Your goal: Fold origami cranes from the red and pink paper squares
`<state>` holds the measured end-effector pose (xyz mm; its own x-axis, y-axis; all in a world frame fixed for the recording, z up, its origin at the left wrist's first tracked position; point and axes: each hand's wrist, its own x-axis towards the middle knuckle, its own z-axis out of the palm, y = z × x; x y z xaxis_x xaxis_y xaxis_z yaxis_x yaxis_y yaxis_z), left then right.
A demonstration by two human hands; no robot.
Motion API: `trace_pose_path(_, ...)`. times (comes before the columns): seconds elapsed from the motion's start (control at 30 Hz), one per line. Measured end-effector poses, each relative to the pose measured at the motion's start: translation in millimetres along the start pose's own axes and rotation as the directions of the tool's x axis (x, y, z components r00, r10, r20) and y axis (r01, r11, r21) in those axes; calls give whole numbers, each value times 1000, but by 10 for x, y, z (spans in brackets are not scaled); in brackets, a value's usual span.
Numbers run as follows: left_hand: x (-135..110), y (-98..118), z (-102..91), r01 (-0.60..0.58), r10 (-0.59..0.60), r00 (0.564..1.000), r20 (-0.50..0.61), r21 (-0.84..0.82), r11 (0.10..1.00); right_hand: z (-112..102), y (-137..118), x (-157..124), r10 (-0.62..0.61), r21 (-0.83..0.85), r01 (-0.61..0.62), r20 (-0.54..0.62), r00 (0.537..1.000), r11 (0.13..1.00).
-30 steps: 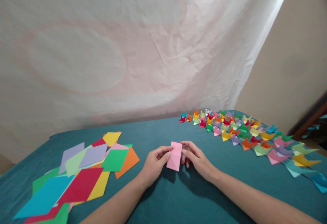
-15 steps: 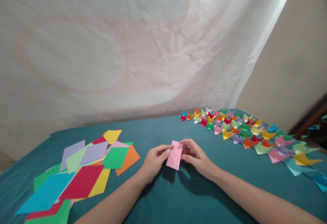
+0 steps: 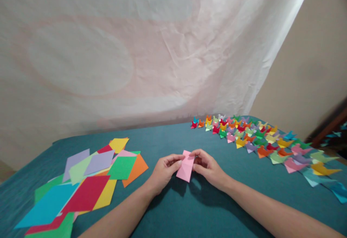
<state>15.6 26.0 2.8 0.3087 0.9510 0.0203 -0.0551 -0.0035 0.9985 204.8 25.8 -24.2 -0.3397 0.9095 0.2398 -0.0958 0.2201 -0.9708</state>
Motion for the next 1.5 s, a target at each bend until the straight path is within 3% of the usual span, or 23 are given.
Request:
trace_pose_path(0.53,-4,-55,-16,9,-9,1000,27,-7,1000,-15,7,22,-89,-263,41,-175,981,964)
trace_pose_path(0.9,-1,-18,-19,-20,19,1000,21,67,998,-19,-40,22,-174,-373,110,-143,974,921)
trace_pose_path(1.23,29,-128,-42,41,-33,996,86,-100,994,-24,-42,24,-188,-393,110,-165,968,913)
trace_pose_path(1.5,29,-160,-30,1,2,999,40,-66,998,-18,-56,17,-188,-402,112,-155,970,909)
